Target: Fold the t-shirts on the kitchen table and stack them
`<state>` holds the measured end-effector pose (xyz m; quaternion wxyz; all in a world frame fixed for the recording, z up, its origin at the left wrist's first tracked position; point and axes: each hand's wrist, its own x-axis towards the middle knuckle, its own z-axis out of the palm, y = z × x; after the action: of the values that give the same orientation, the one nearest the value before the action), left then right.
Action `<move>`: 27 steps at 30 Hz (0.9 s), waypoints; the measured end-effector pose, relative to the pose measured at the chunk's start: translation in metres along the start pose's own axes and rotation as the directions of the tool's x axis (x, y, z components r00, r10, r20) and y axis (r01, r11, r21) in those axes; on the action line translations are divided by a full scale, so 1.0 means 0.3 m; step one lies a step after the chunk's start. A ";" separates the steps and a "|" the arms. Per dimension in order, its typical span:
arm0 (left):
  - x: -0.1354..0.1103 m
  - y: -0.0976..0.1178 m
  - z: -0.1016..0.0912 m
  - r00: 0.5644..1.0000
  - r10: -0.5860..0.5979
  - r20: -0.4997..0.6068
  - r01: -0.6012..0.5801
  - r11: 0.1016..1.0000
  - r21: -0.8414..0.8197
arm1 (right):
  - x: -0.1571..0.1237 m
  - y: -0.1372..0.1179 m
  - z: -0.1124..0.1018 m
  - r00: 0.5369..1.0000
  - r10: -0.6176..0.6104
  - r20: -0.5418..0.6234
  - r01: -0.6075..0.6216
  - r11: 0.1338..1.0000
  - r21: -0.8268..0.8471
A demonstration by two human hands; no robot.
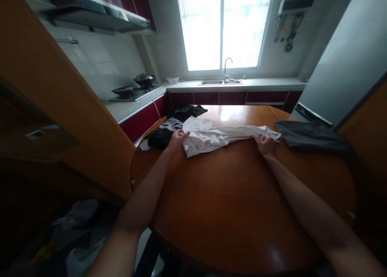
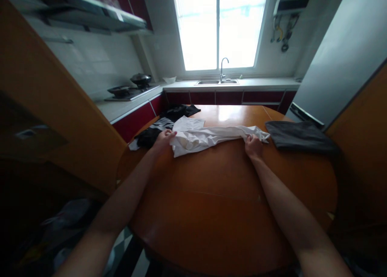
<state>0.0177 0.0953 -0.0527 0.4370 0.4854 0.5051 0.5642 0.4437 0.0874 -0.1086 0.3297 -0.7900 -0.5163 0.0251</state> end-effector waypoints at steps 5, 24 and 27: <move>0.012 -0.024 -0.031 0.961 0.274 0.028 -0.244 0.802 0.545 | -0.019 -0.014 0.016 0.993 -0.112 0.049 0.110 0.993 0.042; -0.047 -0.056 0.069 0.840 0.068 0.538 -0.423 0.704 0.570 | -0.036 -0.041 -0.028 0.915 -0.158 0.371 0.235 0.957 -0.171; -0.091 -0.049 0.121 0.754 0.116 0.647 -0.531 0.687 0.496 | -0.025 0.009 -0.091 0.839 -0.168 0.517 0.246 0.966 -0.084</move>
<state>0.0578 0.0753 -0.0696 0.2554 0.8362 0.4153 0.2510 0.4526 0.0669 -0.0911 0.1244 -0.7172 -0.6674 0.1573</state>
